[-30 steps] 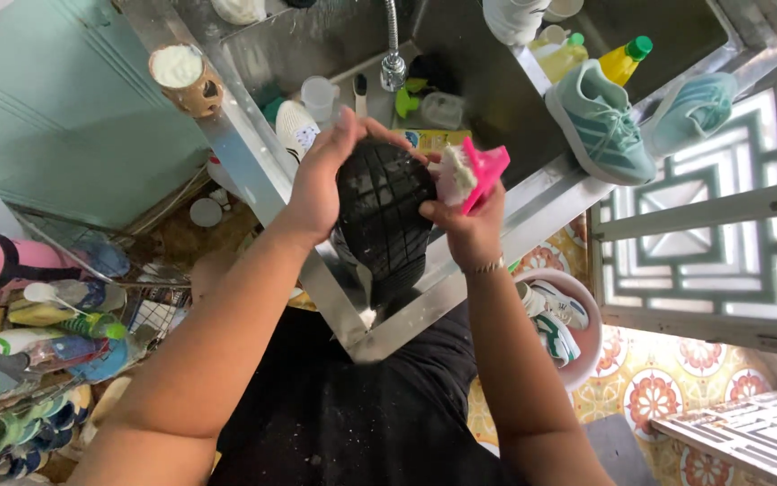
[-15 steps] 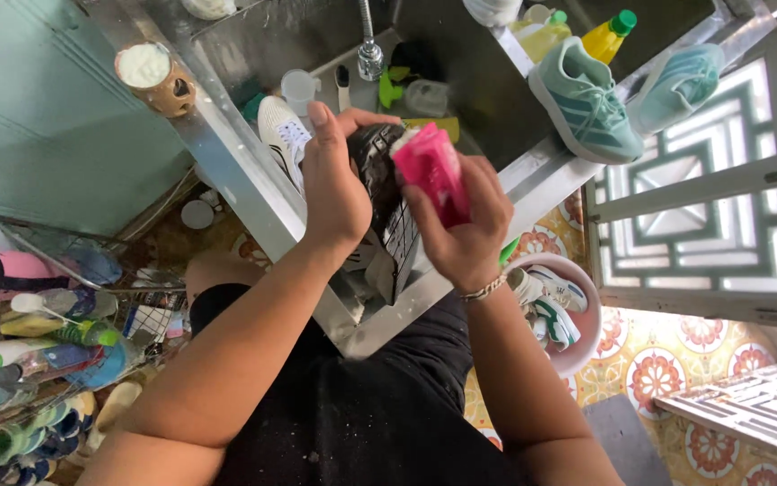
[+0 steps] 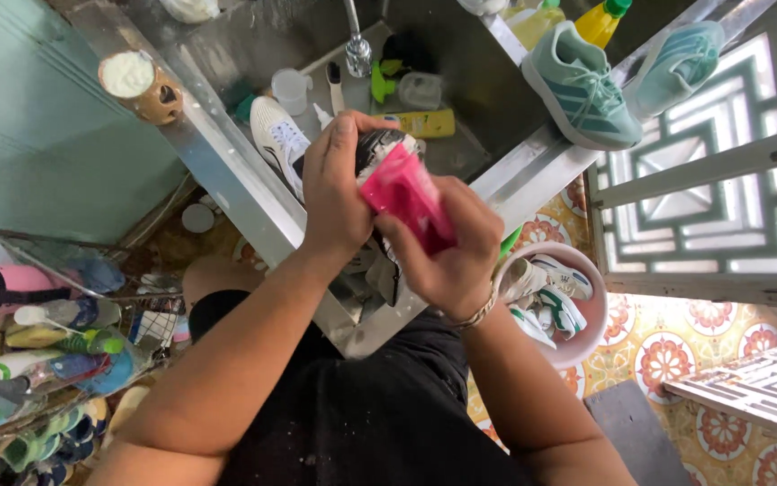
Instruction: The person rinses a sneaker under a running tap in a sink, then scrubs the sole and upper parts of the shoe using a pink brush. The person handles the shoe and brush directly, scrubbing different sections of the footwear.
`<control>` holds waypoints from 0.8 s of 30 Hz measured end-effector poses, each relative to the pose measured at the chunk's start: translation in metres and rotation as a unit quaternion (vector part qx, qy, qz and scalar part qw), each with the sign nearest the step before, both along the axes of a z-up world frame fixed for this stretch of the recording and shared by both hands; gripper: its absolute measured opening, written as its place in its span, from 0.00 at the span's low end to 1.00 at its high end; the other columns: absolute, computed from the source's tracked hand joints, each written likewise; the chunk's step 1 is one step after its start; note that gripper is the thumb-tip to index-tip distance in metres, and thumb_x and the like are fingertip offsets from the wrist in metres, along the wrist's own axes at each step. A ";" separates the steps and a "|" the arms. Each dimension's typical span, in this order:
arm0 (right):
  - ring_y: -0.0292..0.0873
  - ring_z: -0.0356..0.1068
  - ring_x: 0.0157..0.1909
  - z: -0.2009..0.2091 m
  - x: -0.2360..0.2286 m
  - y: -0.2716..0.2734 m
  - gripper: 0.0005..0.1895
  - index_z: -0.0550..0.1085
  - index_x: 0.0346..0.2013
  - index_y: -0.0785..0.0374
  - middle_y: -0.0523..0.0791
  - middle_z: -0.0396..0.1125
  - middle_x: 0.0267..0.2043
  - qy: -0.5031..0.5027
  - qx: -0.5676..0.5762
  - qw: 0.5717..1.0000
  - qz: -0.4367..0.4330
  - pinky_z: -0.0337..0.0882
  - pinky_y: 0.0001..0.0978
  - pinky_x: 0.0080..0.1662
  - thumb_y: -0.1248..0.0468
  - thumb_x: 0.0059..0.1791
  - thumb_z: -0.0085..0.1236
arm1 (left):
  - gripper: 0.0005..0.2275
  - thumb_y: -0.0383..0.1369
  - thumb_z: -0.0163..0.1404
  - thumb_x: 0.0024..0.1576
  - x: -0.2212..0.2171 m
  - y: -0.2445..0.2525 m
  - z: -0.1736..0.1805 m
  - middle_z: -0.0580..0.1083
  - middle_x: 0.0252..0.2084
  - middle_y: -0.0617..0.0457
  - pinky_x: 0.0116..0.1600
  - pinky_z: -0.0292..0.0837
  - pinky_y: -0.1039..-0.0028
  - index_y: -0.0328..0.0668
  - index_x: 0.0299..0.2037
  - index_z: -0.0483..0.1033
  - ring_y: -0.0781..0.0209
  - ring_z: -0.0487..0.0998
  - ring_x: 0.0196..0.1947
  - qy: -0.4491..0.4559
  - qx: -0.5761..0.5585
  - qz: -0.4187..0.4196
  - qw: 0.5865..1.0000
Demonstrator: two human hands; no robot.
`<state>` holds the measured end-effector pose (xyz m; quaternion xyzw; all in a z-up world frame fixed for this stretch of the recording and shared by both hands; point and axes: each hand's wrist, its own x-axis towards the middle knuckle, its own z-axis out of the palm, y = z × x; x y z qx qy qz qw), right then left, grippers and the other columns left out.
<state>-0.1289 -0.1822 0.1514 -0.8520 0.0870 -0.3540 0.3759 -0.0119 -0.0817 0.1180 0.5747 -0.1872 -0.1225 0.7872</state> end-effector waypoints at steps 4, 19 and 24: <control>0.36 0.65 0.32 -0.019 0.008 -0.018 0.14 0.76 0.45 0.68 0.46 0.70 0.33 0.005 0.102 0.995 0.002 0.66 0.27 0.36 0.64 0.49 0.70 | 0.21 0.39 0.29 0.72 -0.002 0.003 0.011 0.76 0.37 0.51 0.47 0.72 0.74 0.34 0.43 0.76 0.65 0.75 0.37 -0.006 0.016 -0.038 0.999; 0.39 0.65 0.31 0.016 0.004 -0.021 0.15 0.74 0.39 0.68 0.48 0.67 0.31 0.003 -0.008 1.000 0.011 0.66 0.29 0.36 0.66 0.47 0.74 | 0.13 0.34 0.32 0.71 -0.012 -0.008 0.008 0.68 0.49 0.51 0.60 0.66 0.73 0.32 0.51 0.66 0.62 0.70 0.49 -0.035 0.004 -0.025 0.999; 0.40 0.67 0.32 0.001 0.003 -0.032 0.16 0.75 0.41 0.70 0.48 0.67 0.32 -0.020 0.005 0.998 0.056 0.67 0.32 0.37 0.67 0.45 0.73 | 0.09 0.31 0.33 0.69 -0.009 -0.008 0.012 0.63 0.52 0.54 0.62 0.63 0.74 0.34 0.48 0.64 0.64 0.66 0.51 0.007 -0.031 -0.056 0.998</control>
